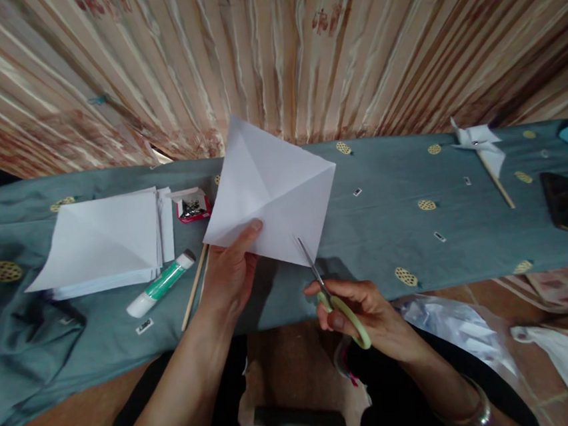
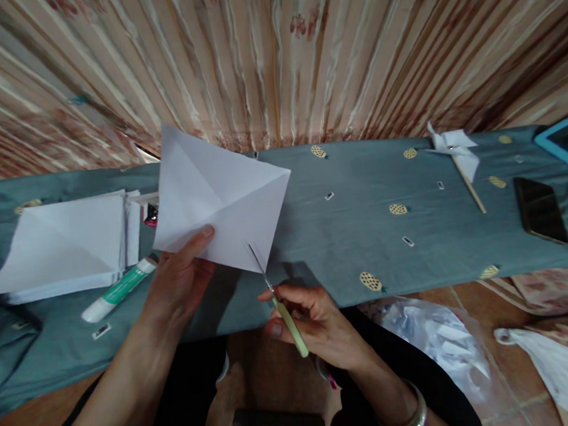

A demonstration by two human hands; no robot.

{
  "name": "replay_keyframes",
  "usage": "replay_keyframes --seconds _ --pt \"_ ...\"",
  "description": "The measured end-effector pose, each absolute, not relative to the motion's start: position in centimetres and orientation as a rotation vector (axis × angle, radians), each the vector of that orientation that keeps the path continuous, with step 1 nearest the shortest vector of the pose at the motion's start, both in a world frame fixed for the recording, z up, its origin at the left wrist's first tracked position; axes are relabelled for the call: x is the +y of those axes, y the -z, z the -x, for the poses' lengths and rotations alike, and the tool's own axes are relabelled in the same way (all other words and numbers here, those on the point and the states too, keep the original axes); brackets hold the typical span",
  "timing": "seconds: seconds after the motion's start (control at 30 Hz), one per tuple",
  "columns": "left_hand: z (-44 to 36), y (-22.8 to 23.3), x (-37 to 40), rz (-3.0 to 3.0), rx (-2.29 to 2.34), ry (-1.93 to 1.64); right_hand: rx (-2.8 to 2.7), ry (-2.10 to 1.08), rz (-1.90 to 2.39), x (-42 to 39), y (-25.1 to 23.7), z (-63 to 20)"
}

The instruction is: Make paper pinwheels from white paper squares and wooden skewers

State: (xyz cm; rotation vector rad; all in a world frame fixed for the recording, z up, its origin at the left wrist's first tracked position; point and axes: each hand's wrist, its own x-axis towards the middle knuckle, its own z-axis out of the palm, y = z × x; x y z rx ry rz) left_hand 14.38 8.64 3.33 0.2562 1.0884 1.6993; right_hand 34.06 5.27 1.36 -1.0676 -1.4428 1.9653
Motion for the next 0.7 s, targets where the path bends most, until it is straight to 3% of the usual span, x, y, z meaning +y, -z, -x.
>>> replay_keyframes --seconds 0.7 --pt "-14.43 -3.58 8.57 -0.265 1.117 -1.684 -1.373 -2.019 1.106 5.02 -1.04 -34.12"
